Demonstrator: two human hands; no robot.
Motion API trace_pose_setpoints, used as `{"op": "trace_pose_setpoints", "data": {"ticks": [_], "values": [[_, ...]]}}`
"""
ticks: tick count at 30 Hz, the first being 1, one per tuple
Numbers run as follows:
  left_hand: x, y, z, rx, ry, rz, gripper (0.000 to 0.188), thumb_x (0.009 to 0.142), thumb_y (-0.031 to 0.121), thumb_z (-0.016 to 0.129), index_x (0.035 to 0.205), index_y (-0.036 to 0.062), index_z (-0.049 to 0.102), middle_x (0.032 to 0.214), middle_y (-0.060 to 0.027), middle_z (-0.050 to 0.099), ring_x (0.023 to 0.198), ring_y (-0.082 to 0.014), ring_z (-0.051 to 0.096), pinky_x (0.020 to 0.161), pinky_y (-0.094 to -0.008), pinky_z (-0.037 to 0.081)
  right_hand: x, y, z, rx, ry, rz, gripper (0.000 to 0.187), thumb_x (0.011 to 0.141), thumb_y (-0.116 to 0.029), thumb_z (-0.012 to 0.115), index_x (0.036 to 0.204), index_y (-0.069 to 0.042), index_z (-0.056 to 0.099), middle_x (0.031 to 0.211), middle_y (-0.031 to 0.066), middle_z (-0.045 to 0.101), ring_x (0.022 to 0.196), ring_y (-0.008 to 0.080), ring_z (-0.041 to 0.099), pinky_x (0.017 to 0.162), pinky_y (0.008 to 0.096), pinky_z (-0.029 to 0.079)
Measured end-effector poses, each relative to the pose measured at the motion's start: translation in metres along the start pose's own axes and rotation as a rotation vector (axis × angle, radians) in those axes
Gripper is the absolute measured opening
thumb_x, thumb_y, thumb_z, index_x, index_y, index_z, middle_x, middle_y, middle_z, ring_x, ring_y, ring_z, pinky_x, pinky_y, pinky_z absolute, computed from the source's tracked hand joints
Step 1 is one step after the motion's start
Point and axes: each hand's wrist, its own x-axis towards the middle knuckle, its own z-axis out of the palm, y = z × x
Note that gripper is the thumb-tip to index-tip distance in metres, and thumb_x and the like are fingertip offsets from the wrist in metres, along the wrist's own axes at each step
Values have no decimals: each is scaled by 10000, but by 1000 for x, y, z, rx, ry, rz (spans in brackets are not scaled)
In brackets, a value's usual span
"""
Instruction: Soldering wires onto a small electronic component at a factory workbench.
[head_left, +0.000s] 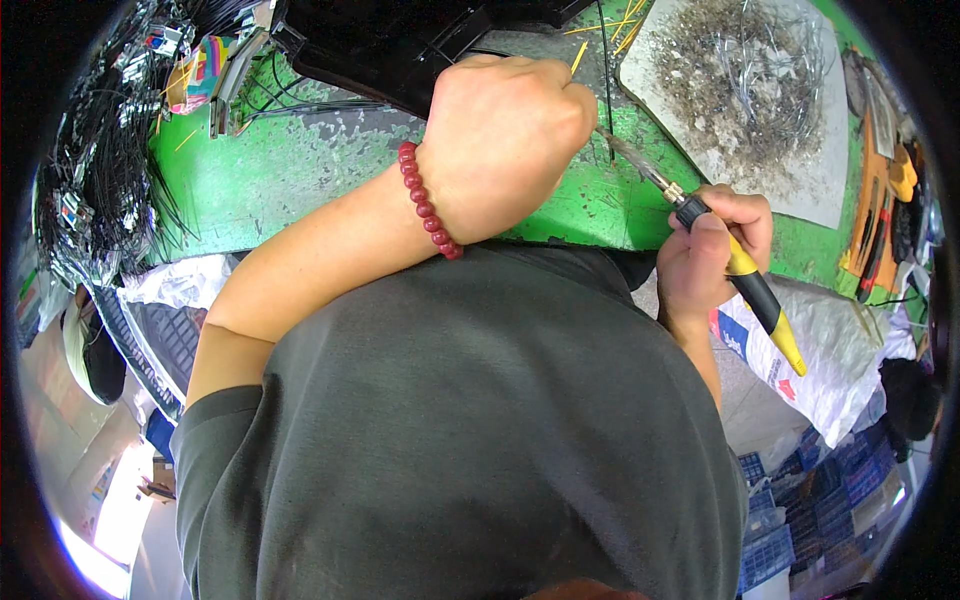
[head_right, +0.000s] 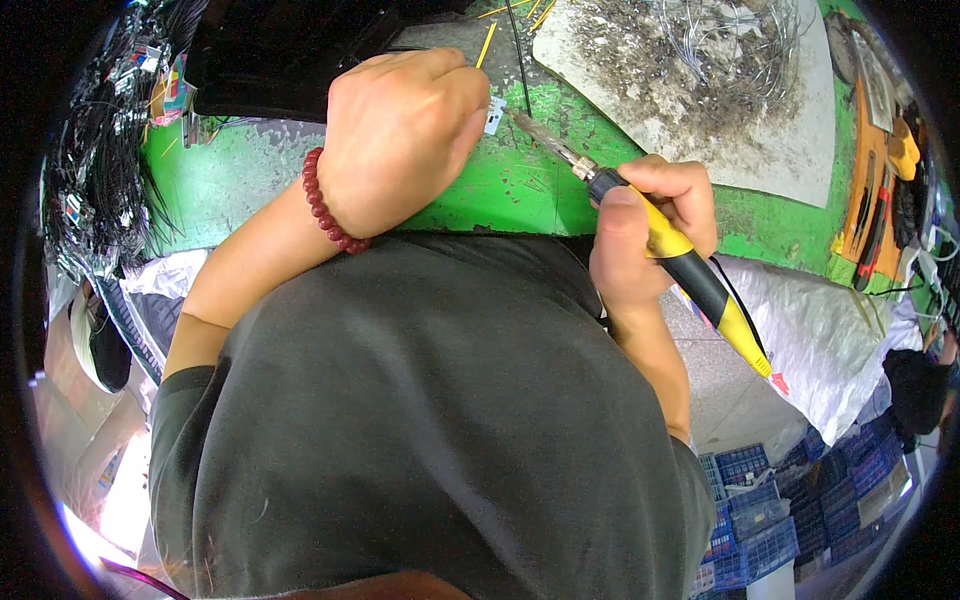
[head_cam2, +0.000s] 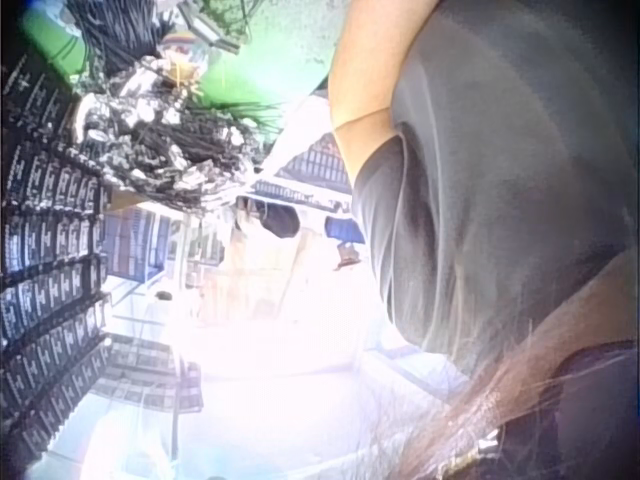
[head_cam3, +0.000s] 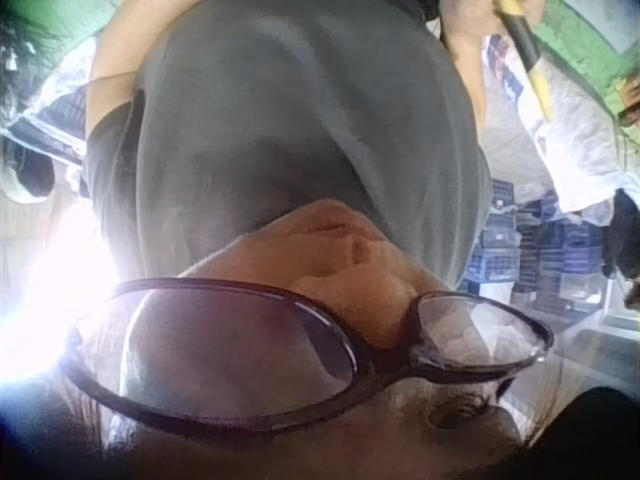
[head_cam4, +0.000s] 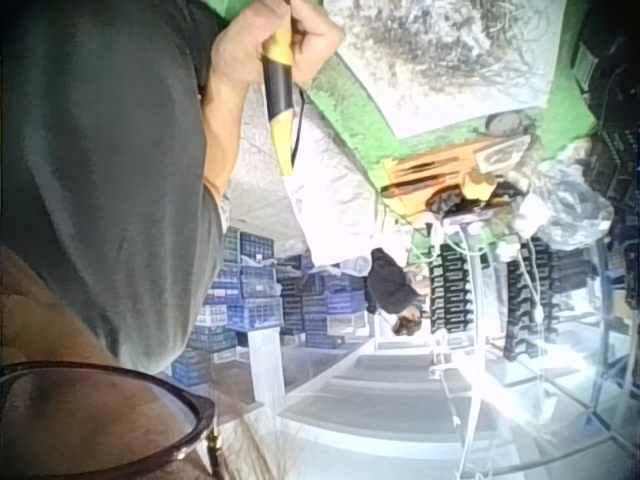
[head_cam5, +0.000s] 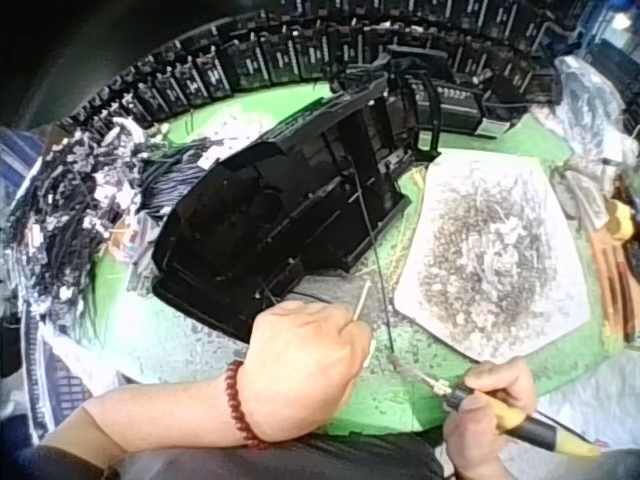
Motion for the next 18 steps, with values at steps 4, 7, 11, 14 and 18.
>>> {"op": "trace_pose_setpoints", "data": {"ticks": [4,7,11,14,18], "values": [[0,0,0,16,-3,-5,108,686,78,606,620,63,522,628,-71,513,596,-268,556,555,-362,456,-2,6,-2,-34,-5,-37,249,789,-185,626,821,13,478,669,89,518,540,119,485,512,219,396],[0,0,0,4,0,-3,108,686,78,607,616,64,526,629,-70,513,595,-267,556,553,-360,457,-1,4,-1,1,-17,-28,243,783,-177,621,827,18,483,682,91,520,542,120,490,508,220,397],[0,-1,0,3,-11,-6,104,687,81,610,618,66,533,632,-67,515,600,-266,558,556,-360,457,-1,6,-3,-11,-27,-48,227,777,-162,607,829,19,480,692,95,523,541,122,490,511,221,399],[0,-1,-1,21,-29,-9,97,689,88,615,627,69,543,638,-64,518,607,-265,561,562,-359,459,-2,8,-4,-39,-13,-57,213,775,-152,589,832,22,479,693,100,524,542,123,486,514,219,398],[0,-2,-2,21,-46,-11,91,693,96,623,637,73,555,650,-60,525,617,-265,566,569,-360,462,-2,6,-4,-55,10,-36,216,782,-156,576,847,25,476,686,103,523,541,118,476,511,212,387]]}}
